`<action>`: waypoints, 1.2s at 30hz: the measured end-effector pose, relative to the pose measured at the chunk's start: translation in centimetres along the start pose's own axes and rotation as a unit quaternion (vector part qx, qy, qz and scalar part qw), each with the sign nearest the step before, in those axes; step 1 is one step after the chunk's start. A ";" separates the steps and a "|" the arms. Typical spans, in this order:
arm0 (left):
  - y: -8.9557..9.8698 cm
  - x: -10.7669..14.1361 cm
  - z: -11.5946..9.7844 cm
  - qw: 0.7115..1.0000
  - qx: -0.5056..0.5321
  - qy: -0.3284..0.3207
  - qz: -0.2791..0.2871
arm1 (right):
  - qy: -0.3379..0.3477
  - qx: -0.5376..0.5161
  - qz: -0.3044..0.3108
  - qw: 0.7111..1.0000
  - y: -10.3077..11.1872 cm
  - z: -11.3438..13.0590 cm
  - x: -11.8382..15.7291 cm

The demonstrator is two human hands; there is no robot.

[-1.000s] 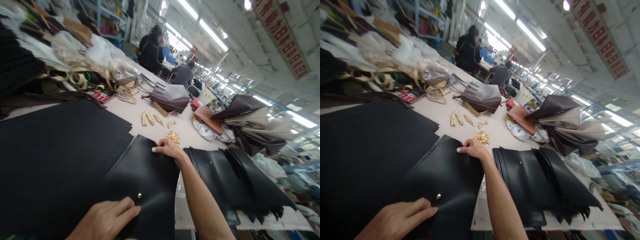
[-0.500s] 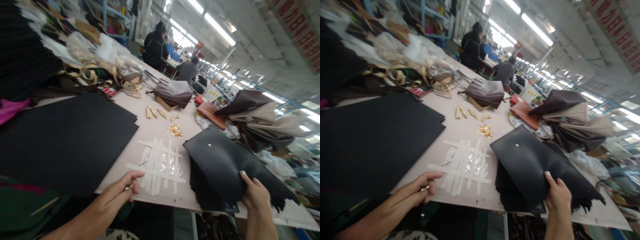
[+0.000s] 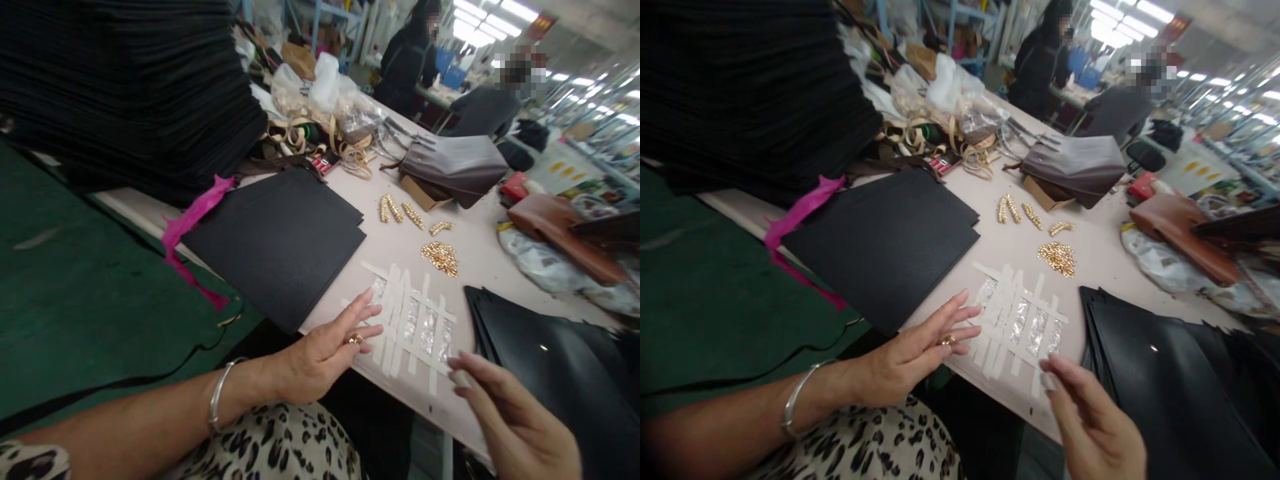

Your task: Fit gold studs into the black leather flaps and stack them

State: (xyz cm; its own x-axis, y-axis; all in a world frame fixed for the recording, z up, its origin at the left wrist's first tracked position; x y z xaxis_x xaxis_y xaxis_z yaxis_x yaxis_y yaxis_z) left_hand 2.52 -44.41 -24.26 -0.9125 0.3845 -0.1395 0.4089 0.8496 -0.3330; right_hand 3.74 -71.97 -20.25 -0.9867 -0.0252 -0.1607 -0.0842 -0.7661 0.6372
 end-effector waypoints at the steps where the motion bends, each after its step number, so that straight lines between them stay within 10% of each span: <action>1: 0.1 0.1 -0.1 1.000 -0.008 -0.006 0.006 | 0.038 0.009 0.035 0.999 -2.0 1.7 -0.3; 9: 1.9 1.0 -0.4 0.999 -0.024 0.020 -0.021 | 0.195 -0.038 0.259 0.945 -10.9 7.7 -1.5; 23: 3.0 0.3 0.9 0.966 0.095 0.209 -0.122 | 0.321 0.154 0.242 0.903 -10.9 9.2 -2.9; 36: 2.7 0.2 1.4 0.937 0.225 0.240 -0.118 | 0.229 0.059 0.236 0.943 -10.4 8.5 -3.0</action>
State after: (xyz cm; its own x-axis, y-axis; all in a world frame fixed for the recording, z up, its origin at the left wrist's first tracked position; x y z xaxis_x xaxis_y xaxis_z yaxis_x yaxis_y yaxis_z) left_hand 3.38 -42.54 -26.54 -0.8235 0.4153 0.3865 0.0531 0.7347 -0.6763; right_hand 6.42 -58.44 -19.96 -0.7571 -0.6403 -0.1298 0.3070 -0.5241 0.7944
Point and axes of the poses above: each hand's wrist, its own x-axis away from the middle knuckle, its own y-axis out of the back of the hand, z = x × y, the point moved 2 cm from there along -x, towards the middle knuckle, and after that the axes turned 5 degrees about -y, right-handed, at the moved point
